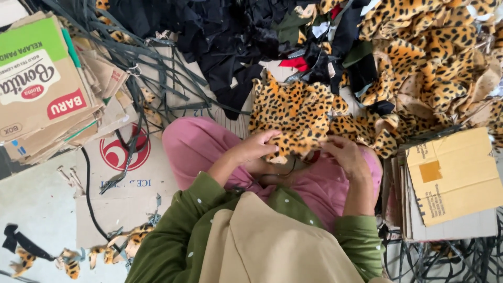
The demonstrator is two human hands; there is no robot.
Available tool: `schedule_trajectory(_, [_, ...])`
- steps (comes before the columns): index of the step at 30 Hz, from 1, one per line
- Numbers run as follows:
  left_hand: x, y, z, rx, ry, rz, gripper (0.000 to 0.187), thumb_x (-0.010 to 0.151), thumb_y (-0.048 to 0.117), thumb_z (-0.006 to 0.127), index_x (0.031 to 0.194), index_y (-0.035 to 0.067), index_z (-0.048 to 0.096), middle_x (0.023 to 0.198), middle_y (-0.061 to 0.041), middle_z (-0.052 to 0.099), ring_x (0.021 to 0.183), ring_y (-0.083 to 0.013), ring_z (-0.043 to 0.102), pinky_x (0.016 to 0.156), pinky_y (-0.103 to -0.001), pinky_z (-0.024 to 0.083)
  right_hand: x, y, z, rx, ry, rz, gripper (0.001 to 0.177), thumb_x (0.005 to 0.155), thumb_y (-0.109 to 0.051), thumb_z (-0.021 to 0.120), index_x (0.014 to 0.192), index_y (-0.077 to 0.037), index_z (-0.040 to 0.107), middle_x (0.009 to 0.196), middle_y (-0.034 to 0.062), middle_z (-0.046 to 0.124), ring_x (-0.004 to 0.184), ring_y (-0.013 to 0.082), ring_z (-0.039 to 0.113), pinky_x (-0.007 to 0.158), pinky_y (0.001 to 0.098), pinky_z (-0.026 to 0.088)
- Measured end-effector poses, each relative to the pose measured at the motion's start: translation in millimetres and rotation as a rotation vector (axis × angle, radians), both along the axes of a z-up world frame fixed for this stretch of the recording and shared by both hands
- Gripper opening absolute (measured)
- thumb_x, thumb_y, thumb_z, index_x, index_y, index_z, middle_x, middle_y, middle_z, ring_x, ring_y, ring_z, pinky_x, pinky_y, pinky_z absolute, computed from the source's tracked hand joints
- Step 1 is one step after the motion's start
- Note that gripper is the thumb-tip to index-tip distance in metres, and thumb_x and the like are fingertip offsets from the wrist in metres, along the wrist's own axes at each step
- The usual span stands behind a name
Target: The person sits on the floor and folds a piece of leopard-print fabric, then places it into a cardboard box. They then pick up a piece of black fabric, fold it, and place it into the same box.
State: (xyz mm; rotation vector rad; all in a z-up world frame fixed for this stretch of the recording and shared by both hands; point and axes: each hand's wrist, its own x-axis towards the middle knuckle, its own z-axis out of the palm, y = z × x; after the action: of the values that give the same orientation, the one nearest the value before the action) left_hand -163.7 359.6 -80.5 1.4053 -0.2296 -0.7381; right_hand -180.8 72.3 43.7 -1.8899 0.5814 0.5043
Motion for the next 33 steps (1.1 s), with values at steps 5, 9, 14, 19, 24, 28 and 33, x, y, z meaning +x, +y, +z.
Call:
schedule_trajectory(5, [15.1,-8.2,9.0,0.061,-0.003,-0.057,0.064,0.090,0.023,0.072,0.148,0.008,0.051,0.146,-0.027,0.053,0.136,-0.0349,0.050,0.110,-0.044,0.043,23.6,-14.0,8.1,-0.587,0.160,0.312,0.039,0.083,-0.065,0.070,0.113,-0.041,0.077,0.092,-0.0004,0.079,0.102,0.0274,0.073,0.092,0.0430,0.057])
schedule_trajectory(9, [51.7,-11.2,-34.5,0.138,0.041,0.006,0.072,0.090,0.034,0.075,0.152,0.008,0.046,0.152,-0.027,0.046,0.142,-0.0367,0.044,0.114,-0.047,0.039,70.8,-34.2,-67.3,-0.334,-0.031,0.116,0.033,0.084,-0.051,0.080,0.109,-0.029,0.080,0.077,0.0035,0.072,0.075,0.0173,0.070,0.067,0.0342,0.060])
schedule_trajectory(14, [124.0,-2.9,-13.0,0.512,-0.055,0.100,0.072,0.088,0.046,0.069,0.150,0.015,0.048,0.141,-0.019,0.057,0.108,-0.0258,0.065,0.110,-0.049,0.039,120.2,-11.9,-120.2,-0.146,-0.171,-0.052,0.031,0.092,-0.040,0.075,0.107,-0.012,0.077,0.089,0.0062,0.076,0.070,0.0146,0.066,0.057,0.0284,0.054])
schedule_trajectory(19, [168.2,-13.6,-47.7,0.898,-0.159,0.042,0.056,0.090,0.059,0.058,0.141,0.035,0.051,0.127,0.001,0.069,0.120,-0.0239,0.064,0.100,-0.044,0.035,143.2,-23.2,-217.0,-0.207,-0.171,-0.161,0.027,0.094,-0.040,0.074,0.099,-0.014,0.078,0.084,0.0047,0.075,0.069,0.0161,0.070,0.057,0.0304,0.054])
schedule_trajectory(24, [168.9,-29.8,-31.3,0.996,-0.229,0.027,0.050,0.099,0.034,0.056,0.147,0.022,0.045,0.127,-0.006,0.065,0.125,-0.0298,0.057,0.098,-0.051,0.039,137.0,-3.8,-202.1,-0.376,-0.146,-0.243,0.041,0.096,-0.042,0.073,0.123,-0.012,0.071,0.098,0.0057,0.073,0.094,0.0253,0.071,0.077,0.0412,0.059])
schedule_trajectory(28, [151.3,-28.2,-2.0,0.946,-0.243,0.035,0.056,0.100,0.027,0.058,0.153,0.017,0.040,0.147,-0.016,0.050,0.134,-0.0379,0.048,0.103,-0.057,0.039,117.8,65.1,-102.1,-0.743,-0.387,-0.063,0.046,0.097,-0.019,0.075,0.136,-0.004,0.057,0.115,0.0186,0.061,0.105,0.0387,0.068,0.079,0.0502,0.061])
schedule_trajectory(33, [128.8,-27.9,15.2,0.851,-0.257,-0.047,0.062,0.104,0.008,0.048,0.161,0.005,0.024,0.167,-0.025,0.014,0.153,-0.0442,0.016,0.117,-0.065,0.022,87.7,88.9,-200.5,-1.369,-0.785,0.475,0.059,0.110,-0.062,0.024,0.163,-0.039,0.032,0.163,0.0131,0.039,0.152,0.0333,0.033,0.114,0.0724,0.010])
